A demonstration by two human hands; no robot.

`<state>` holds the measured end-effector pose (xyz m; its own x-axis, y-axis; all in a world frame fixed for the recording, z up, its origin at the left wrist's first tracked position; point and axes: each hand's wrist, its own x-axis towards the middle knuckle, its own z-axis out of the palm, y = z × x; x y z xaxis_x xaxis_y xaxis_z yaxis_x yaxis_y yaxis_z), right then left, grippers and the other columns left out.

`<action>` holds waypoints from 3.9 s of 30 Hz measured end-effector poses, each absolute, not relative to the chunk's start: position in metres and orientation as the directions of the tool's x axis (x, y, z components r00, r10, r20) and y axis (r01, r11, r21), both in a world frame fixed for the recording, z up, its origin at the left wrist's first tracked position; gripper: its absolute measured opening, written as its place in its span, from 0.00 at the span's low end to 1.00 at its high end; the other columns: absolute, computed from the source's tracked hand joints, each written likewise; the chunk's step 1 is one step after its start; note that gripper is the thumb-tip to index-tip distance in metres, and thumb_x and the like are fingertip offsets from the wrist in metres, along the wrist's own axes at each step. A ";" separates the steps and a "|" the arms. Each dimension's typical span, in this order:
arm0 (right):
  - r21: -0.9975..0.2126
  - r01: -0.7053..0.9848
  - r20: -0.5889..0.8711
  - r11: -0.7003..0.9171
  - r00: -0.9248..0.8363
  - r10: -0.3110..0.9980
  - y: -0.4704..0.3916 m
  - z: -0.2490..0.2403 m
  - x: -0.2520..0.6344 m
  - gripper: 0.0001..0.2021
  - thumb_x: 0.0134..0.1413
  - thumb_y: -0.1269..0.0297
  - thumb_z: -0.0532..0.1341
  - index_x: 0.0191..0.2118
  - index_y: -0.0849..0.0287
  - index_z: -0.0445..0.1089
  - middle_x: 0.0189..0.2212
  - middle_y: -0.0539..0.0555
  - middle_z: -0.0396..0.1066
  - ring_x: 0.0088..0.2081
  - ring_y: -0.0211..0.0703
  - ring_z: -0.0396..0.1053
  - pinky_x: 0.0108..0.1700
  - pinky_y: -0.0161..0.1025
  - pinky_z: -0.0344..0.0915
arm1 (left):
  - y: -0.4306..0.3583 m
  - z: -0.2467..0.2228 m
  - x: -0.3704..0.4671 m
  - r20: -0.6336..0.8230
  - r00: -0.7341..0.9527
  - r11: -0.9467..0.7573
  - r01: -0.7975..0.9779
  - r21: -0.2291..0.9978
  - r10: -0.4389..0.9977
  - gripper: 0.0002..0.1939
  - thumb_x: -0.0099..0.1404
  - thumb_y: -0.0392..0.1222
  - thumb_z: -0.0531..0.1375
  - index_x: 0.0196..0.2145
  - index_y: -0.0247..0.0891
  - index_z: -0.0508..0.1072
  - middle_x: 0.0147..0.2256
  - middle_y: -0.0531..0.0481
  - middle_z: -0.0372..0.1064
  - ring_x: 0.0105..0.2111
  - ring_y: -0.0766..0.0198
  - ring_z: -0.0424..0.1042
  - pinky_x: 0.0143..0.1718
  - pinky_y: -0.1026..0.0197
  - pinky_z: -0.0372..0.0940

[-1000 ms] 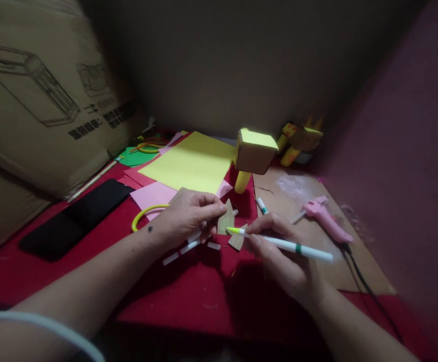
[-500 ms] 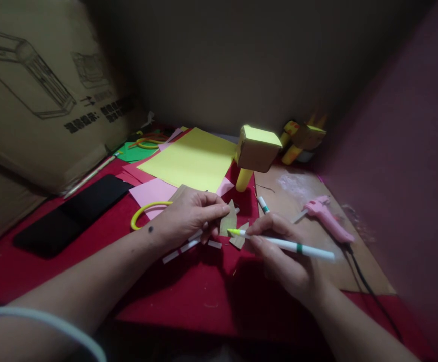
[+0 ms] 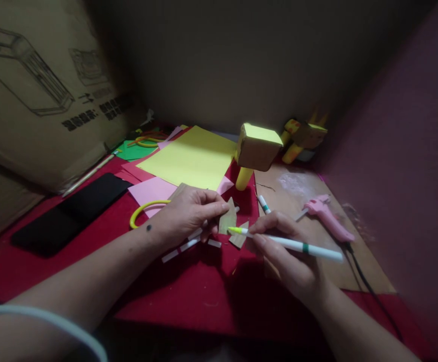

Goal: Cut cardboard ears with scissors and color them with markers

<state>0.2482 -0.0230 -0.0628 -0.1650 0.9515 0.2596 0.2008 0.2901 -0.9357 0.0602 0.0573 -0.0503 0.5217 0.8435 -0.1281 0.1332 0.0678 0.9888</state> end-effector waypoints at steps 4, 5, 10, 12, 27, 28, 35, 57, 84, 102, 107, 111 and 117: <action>-0.927 0.237 0.254 0.289 -0.167 0.953 -0.023 -0.061 0.247 0.03 0.58 0.68 0.58 0.33 0.56 0.66 0.21 0.46 0.63 0.21 0.34 0.57 0.24 0.33 0.54 | 0.058 -0.051 0.059 -0.124 0.523 0.051 0.153 0.987 0.843 0.14 0.61 0.43 0.59 0.21 0.34 0.69 0.14 0.54 0.66 0.12 0.74 0.60 0.14 0.71 0.54; -0.920 0.260 0.254 0.293 -0.176 0.951 -0.023 -0.060 0.247 0.03 0.57 0.70 0.58 0.32 0.57 0.66 0.22 0.46 0.63 0.21 0.34 0.57 0.24 0.33 0.54 | 0.057 -0.051 0.059 -0.123 0.519 0.047 0.157 0.986 0.846 0.14 0.61 0.44 0.59 0.21 0.34 0.69 0.15 0.54 0.66 0.12 0.74 0.60 0.14 0.71 0.55; -0.936 0.216 0.248 0.278 -0.155 0.956 -0.023 -0.061 0.248 0.03 0.57 0.69 0.59 0.32 0.56 0.67 0.22 0.47 0.64 0.22 0.35 0.58 0.25 0.34 0.54 | 0.055 -0.048 0.060 -0.139 0.507 0.066 0.160 0.985 0.851 0.13 0.61 0.43 0.59 0.21 0.34 0.69 0.14 0.54 0.66 0.11 0.73 0.60 0.13 0.71 0.54; -0.941 0.200 0.249 0.272 -0.134 0.959 -0.023 -0.063 0.248 0.03 0.58 0.67 0.59 0.32 0.56 0.66 0.21 0.46 0.63 0.21 0.35 0.57 0.24 0.34 0.54 | 0.055 -0.047 0.060 -0.143 0.504 0.068 0.164 0.984 0.852 0.13 0.61 0.42 0.59 0.21 0.34 0.69 0.14 0.54 0.65 0.11 0.74 0.60 0.13 0.71 0.54; -0.935 0.254 0.211 0.248 -0.165 0.963 -0.023 -0.062 0.248 0.03 0.55 0.70 0.59 0.31 0.57 0.67 0.21 0.47 0.64 0.20 0.34 0.58 0.23 0.34 0.55 | 0.056 -0.051 0.060 -0.144 0.500 0.076 0.153 0.985 0.854 0.12 0.60 0.44 0.59 0.24 0.34 0.70 0.15 0.54 0.67 0.13 0.72 0.62 0.14 0.70 0.55; -0.935 0.242 0.225 0.257 -0.152 0.962 -0.023 -0.062 0.248 0.03 0.55 0.69 0.59 0.31 0.57 0.67 0.22 0.48 0.65 0.21 0.35 0.59 0.24 0.34 0.56 | 0.056 -0.051 0.060 -0.147 0.504 0.082 0.148 0.986 0.851 0.12 0.61 0.44 0.59 0.24 0.34 0.71 0.15 0.54 0.67 0.13 0.72 0.62 0.14 0.70 0.55; -0.927 0.266 0.224 0.265 -0.175 0.959 -0.022 -0.059 0.248 0.03 0.56 0.69 0.59 0.31 0.57 0.67 0.20 0.47 0.64 0.22 0.36 0.60 0.24 0.35 0.57 | 0.056 -0.049 0.061 -0.160 0.505 0.104 0.137 0.985 0.848 0.11 0.60 0.43 0.60 0.24 0.34 0.70 0.15 0.53 0.66 0.14 0.72 0.62 0.16 0.69 0.56; -0.944 0.224 0.214 0.242 -0.141 0.966 -0.021 -0.059 0.247 0.03 0.54 0.67 0.60 0.29 0.57 0.67 0.21 0.48 0.65 0.21 0.36 0.60 0.23 0.34 0.57 | 0.055 -0.048 0.060 -0.159 0.486 0.092 0.158 0.983 0.860 0.12 0.60 0.44 0.59 0.23 0.35 0.70 0.15 0.54 0.66 0.13 0.71 0.62 0.15 0.69 0.54; -0.943 0.219 0.228 0.252 -0.129 0.965 -0.023 -0.065 0.251 0.04 0.56 0.69 0.59 0.31 0.56 0.66 0.20 0.46 0.62 0.22 0.35 0.58 0.24 0.34 0.54 | 0.055 -0.050 0.060 -0.151 0.489 0.082 0.159 0.984 0.859 0.12 0.61 0.45 0.59 0.24 0.34 0.70 0.16 0.54 0.66 0.14 0.71 0.63 0.16 0.68 0.56; -0.918 0.213 0.319 0.334 -0.104 0.942 -0.023 -0.064 0.252 0.02 0.56 0.68 0.60 0.33 0.56 0.68 0.24 0.49 0.69 0.25 0.39 0.66 0.28 0.37 0.61 | 0.053 -0.045 0.059 -0.154 0.477 0.075 0.181 0.981 0.865 0.13 0.61 0.44 0.59 0.23 0.34 0.70 0.16 0.54 0.66 0.14 0.72 0.63 0.16 0.70 0.56; -0.883 0.325 0.309 0.340 -0.143 0.940 -0.023 -0.058 0.248 0.04 0.56 0.70 0.58 0.31 0.57 0.67 0.18 0.46 0.62 0.20 0.35 0.59 0.25 0.36 0.58 | 0.052 -0.046 0.059 -0.131 0.462 0.041 0.200 0.979 0.877 0.11 0.61 0.43 0.59 0.24 0.35 0.70 0.16 0.54 0.66 0.15 0.71 0.64 0.17 0.69 0.57; -0.883 0.329 0.297 0.335 -0.161 0.941 -0.025 -0.058 0.250 0.05 0.55 0.71 0.58 0.29 0.57 0.66 0.19 0.46 0.63 0.19 0.35 0.59 0.23 0.35 0.56 | 0.052 -0.042 0.060 -0.150 0.437 0.059 0.214 0.975 0.887 0.13 0.61 0.43 0.58 0.21 0.35 0.68 0.15 0.55 0.65 0.13 0.72 0.62 0.16 0.70 0.56; -0.875 0.326 0.339 0.357 -0.113 0.934 -0.024 -0.058 0.251 0.03 0.57 0.70 0.58 0.32 0.56 0.67 0.22 0.47 0.66 0.23 0.35 0.63 0.27 0.35 0.60 | 0.053 -0.045 0.061 -0.149 0.456 0.058 0.208 0.977 0.877 0.11 0.60 0.44 0.59 0.24 0.35 0.71 0.16 0.54 0.66 0.16 0.69 0.65 0.17 0.69 0.58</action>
